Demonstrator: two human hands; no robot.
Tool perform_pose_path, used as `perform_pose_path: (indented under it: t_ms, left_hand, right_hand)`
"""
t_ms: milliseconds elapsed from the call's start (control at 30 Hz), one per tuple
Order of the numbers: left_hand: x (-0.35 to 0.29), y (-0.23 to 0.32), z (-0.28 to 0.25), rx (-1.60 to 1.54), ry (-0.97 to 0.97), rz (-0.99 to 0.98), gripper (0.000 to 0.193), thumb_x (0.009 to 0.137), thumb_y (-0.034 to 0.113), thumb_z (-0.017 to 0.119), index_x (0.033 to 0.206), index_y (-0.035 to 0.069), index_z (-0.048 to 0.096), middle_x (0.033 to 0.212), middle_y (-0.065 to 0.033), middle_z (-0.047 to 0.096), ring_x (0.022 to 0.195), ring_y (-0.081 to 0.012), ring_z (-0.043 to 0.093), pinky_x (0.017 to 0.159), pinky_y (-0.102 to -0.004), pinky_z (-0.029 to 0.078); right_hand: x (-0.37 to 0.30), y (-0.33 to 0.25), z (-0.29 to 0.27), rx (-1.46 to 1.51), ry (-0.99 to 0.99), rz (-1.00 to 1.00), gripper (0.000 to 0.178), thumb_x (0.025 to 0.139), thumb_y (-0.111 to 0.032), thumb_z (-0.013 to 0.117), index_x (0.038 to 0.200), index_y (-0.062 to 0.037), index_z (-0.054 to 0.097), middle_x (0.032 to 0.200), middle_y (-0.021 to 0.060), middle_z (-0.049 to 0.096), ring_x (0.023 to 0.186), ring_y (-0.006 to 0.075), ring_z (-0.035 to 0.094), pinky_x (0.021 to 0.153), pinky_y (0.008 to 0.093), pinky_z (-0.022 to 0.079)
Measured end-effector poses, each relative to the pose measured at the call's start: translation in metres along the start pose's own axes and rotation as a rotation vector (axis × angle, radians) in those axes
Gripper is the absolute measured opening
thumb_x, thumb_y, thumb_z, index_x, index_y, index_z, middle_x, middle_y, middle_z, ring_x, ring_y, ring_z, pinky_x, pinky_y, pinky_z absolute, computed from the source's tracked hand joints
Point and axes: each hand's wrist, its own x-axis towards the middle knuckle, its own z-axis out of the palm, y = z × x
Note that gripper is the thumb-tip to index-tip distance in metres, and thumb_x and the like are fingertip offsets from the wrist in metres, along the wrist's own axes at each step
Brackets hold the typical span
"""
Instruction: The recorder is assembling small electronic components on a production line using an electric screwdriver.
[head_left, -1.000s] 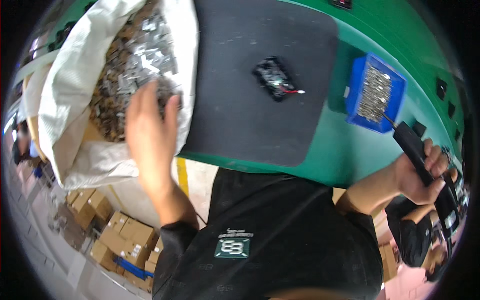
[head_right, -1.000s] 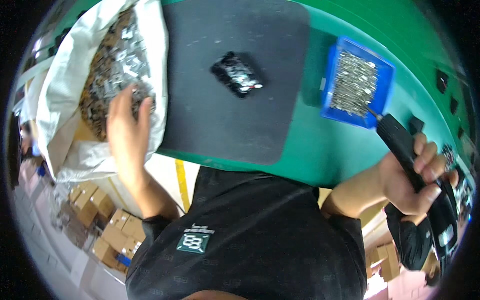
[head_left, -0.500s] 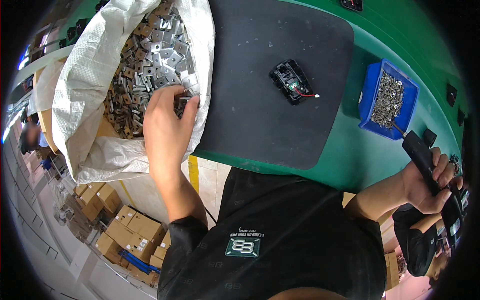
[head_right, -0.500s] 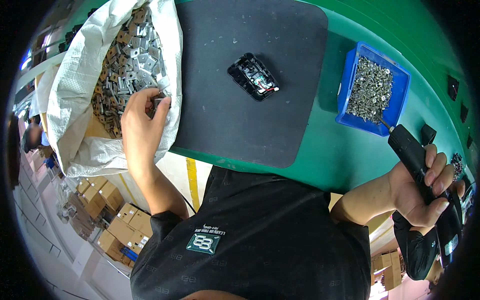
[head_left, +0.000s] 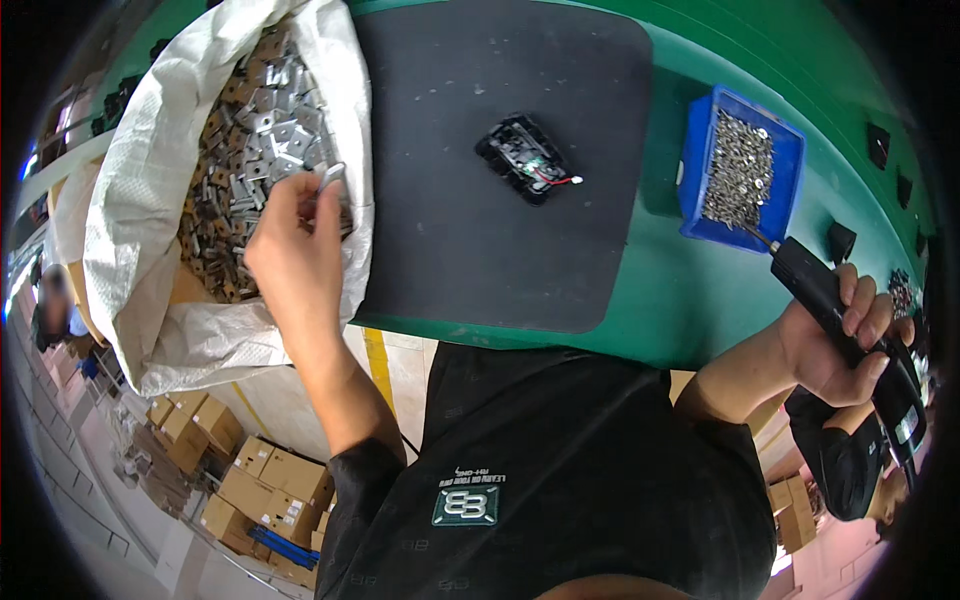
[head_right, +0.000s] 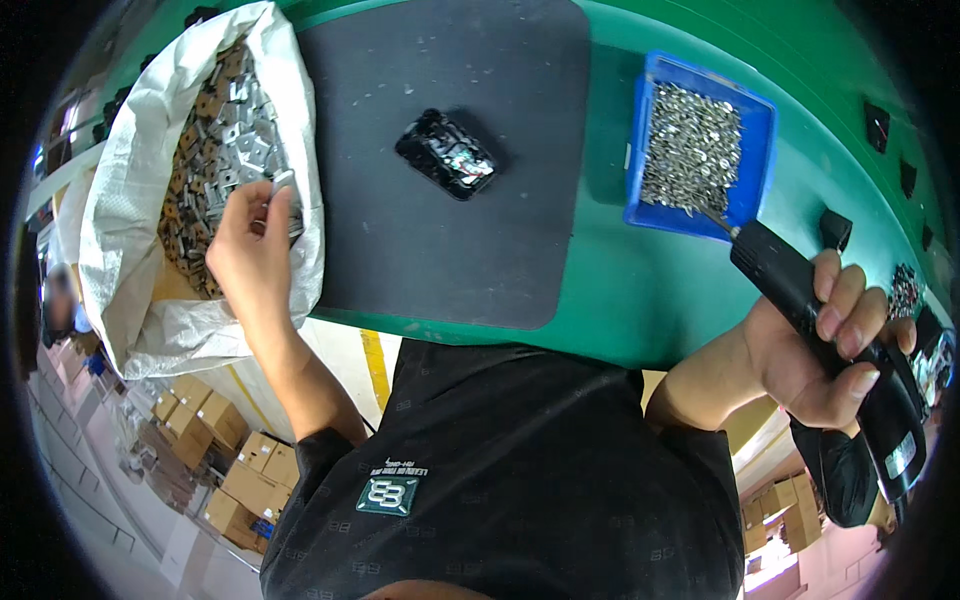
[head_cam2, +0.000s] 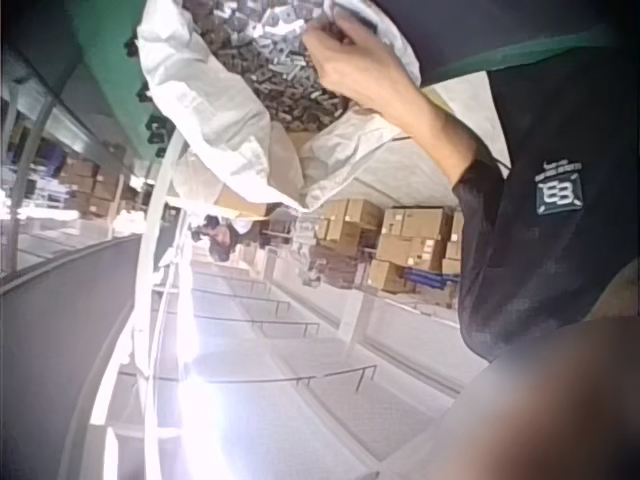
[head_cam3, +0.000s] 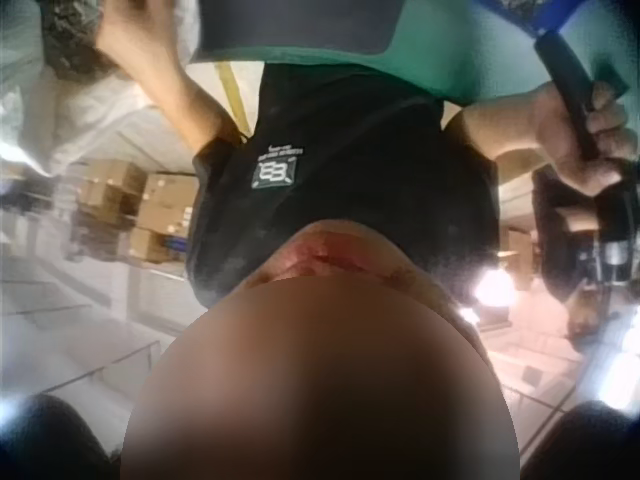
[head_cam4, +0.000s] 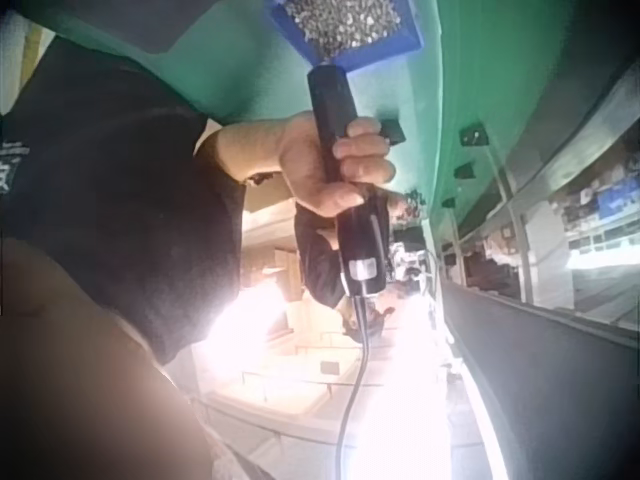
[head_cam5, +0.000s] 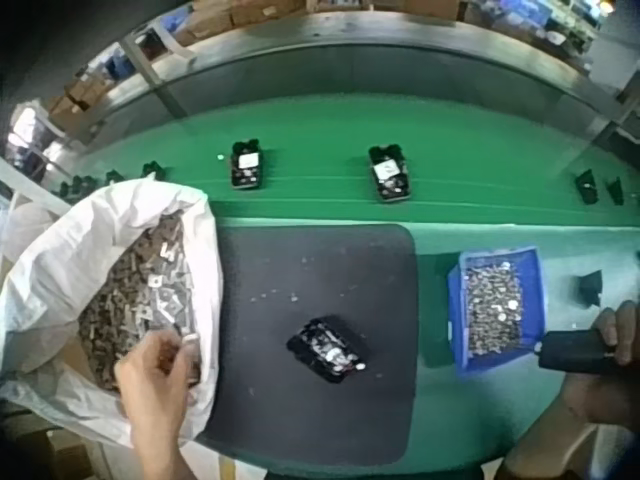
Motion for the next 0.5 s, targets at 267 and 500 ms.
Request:
perform_pose_path:
  t_ms: [267,500]
  left_hand:
    - [-0.014,0.052,0.016,-0.430,-0.083,0.278,0.019,0.066,0.000,0.080,0.079,0.001,0.067,0.115,-0.0141,0.066,0.088,-0.0209,0.066,0.078,-0.0302,0.052]
    - [-0.013,0.071,0.040,-0.382,-0.151,0.380,0.017,0.067,0.002,0.080,0.079,0.000,0.067,0.115,-0.0155,0.065,0.092,-0.0276,0.065,0.078,-0.0346,0.053]
  right_hand:
    - [-0.001,0.002,0.007,-0.019,-0.065,0.002,0.038,0.084,-0.024,0.063,0.119,-0.0157,0.050,0.079,-0.0037,0.050,0.071,0.0103,0.046,0.077,0.0317,0.034]
    - [-0.007,0.000,0.006,-0.042,-0.069,-0.001,0.043,0.084,-0.023,0.063,0.123,-0.0138,0.048,0.080,-0.0018,0.049,0.072,0.0109,0.046,0.075,0.0316,0.034]
